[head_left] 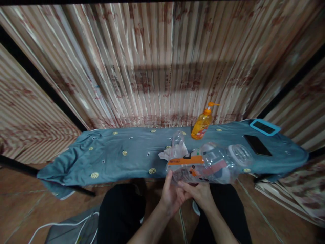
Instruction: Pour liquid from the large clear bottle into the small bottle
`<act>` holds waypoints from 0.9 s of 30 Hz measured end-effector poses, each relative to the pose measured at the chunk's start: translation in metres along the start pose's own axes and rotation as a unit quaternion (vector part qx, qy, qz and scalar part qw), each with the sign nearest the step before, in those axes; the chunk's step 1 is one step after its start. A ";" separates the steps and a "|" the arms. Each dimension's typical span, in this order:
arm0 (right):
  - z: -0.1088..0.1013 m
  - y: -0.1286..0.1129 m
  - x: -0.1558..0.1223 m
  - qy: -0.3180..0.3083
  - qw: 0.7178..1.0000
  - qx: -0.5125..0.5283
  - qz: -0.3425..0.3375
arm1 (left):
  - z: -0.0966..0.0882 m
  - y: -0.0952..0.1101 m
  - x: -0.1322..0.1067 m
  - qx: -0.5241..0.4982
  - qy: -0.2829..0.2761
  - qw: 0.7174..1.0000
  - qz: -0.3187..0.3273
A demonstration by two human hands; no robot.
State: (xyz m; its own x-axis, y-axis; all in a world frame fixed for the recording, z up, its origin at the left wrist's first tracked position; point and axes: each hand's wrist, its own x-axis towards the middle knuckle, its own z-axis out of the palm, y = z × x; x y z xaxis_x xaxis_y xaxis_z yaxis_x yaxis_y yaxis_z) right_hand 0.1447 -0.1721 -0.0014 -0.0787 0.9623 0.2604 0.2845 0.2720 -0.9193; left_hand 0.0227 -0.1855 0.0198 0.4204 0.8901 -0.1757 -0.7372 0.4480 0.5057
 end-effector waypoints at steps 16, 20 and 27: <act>-0.027 -0.039 0.001 0.033 0.991 0.013 0.129 | 0.026 0.038 0.015 0.415 0.054 0.880 0.223; -0.023 -0.007 -0.019 0.061 0.981 0.141 0.119 | 0.033 0.030 0.022 0.339 0.073 0.913 0.217; -0.010 0.026 -0.057 0.127 0.912 0.357 0.155 | 0.049 0.005 0.037 0.227 0.090 0.953 0.180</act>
State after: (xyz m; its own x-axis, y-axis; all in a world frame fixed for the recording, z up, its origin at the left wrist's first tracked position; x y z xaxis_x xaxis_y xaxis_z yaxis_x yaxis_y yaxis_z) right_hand 0.1660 -0.2197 -0.0372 0.1501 0.9863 -0.0687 -0.4464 0.0056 -0.8948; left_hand 0.0606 -0.1546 0.0571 0.0561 0.9975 -0.0432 -0.4947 0.0654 0.8666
